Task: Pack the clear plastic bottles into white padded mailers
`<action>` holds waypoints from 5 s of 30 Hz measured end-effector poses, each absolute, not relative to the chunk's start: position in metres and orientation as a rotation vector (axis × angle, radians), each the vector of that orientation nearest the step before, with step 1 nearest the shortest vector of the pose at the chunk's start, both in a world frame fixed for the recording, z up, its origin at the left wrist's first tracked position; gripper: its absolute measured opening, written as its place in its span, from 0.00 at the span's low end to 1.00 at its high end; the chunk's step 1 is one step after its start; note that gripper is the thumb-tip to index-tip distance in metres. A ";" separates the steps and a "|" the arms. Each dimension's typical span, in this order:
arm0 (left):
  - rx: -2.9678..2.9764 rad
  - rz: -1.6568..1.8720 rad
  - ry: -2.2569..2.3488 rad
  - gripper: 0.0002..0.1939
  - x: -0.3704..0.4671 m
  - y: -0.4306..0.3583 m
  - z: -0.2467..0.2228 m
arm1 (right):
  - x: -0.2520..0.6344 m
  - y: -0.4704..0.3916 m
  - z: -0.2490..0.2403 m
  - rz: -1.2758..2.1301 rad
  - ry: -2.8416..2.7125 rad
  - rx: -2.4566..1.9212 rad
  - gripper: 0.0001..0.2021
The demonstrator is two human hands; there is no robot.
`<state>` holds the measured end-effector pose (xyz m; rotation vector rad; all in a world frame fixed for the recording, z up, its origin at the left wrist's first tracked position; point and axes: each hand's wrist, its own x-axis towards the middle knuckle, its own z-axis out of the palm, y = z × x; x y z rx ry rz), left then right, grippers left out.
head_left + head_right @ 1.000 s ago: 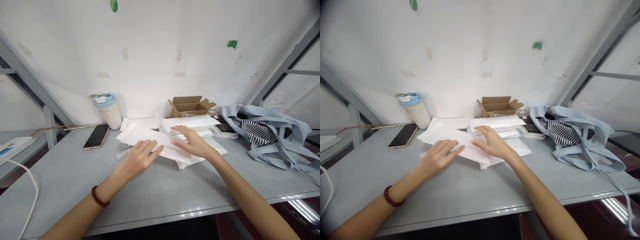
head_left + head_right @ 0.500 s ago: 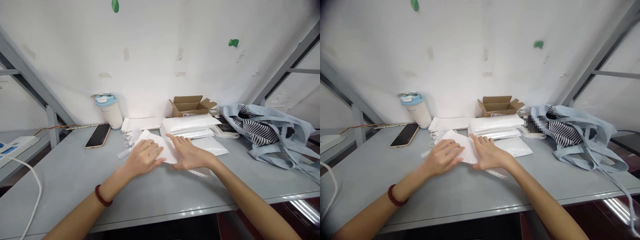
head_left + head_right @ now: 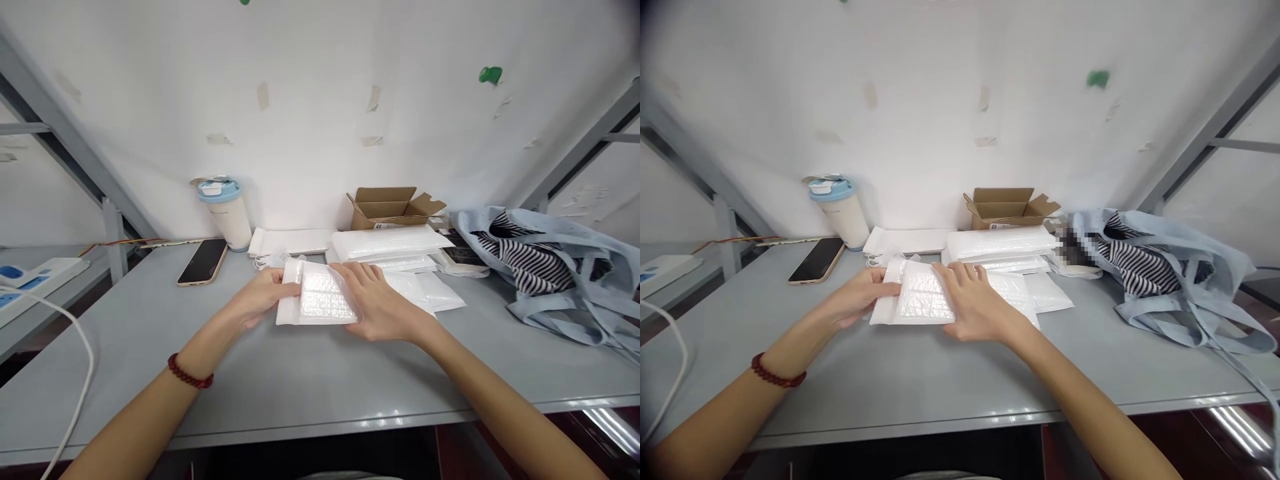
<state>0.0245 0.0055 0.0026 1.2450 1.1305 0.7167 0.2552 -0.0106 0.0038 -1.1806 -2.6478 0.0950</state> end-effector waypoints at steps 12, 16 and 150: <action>1.509 0.750 1.331 0.09 0.048 -0.001 -0.012 | 0.250 -0.005 -0.004 -0.094 -2.603 -1.111 0.29; 1.741 0.780 1.475 0.20 0.027 0.010 -0.003 | 0.262 0.004 0.001 -0.098 -2.598 -1.243 0.19; 2.115 1.160 1.505 0.10 0.021 0.024 -0.029 | 0.260 0.006 -0.004 -0.178 -2.493 -1.410 0.16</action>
